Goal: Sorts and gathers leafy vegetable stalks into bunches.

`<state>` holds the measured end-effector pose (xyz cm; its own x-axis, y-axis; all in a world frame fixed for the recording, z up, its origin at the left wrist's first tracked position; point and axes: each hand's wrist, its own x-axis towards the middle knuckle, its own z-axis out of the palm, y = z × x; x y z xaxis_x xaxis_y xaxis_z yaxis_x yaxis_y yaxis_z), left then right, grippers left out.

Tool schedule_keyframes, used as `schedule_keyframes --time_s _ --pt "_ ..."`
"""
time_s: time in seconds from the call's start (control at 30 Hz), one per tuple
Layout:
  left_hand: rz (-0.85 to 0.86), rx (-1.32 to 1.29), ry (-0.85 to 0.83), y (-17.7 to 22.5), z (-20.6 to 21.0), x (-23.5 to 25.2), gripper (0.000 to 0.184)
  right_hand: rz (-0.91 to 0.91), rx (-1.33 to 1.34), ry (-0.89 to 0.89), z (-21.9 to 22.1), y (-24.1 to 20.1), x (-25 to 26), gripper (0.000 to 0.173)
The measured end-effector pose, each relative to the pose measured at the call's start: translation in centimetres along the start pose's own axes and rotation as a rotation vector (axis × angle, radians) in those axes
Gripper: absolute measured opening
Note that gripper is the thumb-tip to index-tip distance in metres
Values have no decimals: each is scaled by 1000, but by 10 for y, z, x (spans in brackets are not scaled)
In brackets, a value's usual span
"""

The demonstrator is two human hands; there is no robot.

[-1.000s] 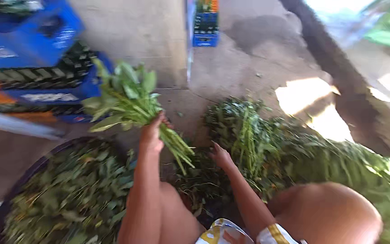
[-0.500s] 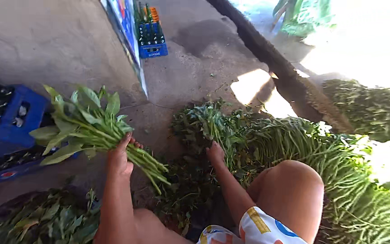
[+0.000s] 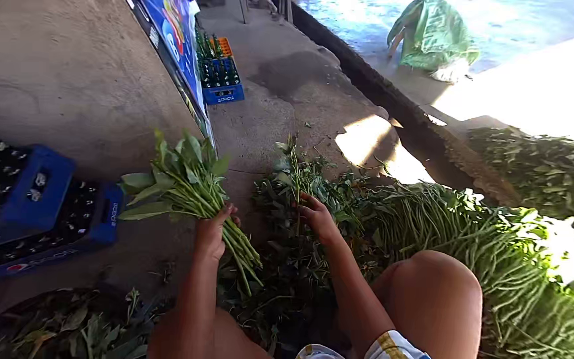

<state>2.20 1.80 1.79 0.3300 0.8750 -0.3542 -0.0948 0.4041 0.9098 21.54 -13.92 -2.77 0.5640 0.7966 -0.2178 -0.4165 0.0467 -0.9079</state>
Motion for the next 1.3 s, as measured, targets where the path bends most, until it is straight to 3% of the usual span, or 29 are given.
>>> schedule_keyframes --time_s 0.1,0.27,0.4,0.6,0.77,0.83,0.93,1.1,1.2,1.27,1.3 --pt "-20 38 -30 -6 5 -4 14 -32 23 -16 7 2 -9 40" --pt "-20 99 -111 -17 13 -11 10 -116 -295 195 24 31 -9 49" --pt "25 184 -133 -25 18 -17 17 -182 -633 73 68 40 -27 49" --pt "110 273 14 -18 5 -13 39 -362 -894 -32 107 40 -32 40" --pt "106 194 4 -10 -4 -8 27 -417 -961 -81 109 46 -28 38" --pt "121 112 18 -5 -8 -6 19 -586 -970 1 106 64 -27 29" --pt "148 48 59 -1 -18 0 18 -815 -928 86 106 86 -28 40" --pt "122 13 132 7 -27 -6 19 -956 -807 34 109 87 -27 46" --pt "195 -65 247 20 -56 5 22 -1126 -715 1 108 93 -37 49" --pt "259 -109 300 30 -75 14 21 -1107 -721 -24 108 95 -52 48" --pt "272 -122 299 33 -81 14 18 -1006 -742 -36 112 95 -55 47"
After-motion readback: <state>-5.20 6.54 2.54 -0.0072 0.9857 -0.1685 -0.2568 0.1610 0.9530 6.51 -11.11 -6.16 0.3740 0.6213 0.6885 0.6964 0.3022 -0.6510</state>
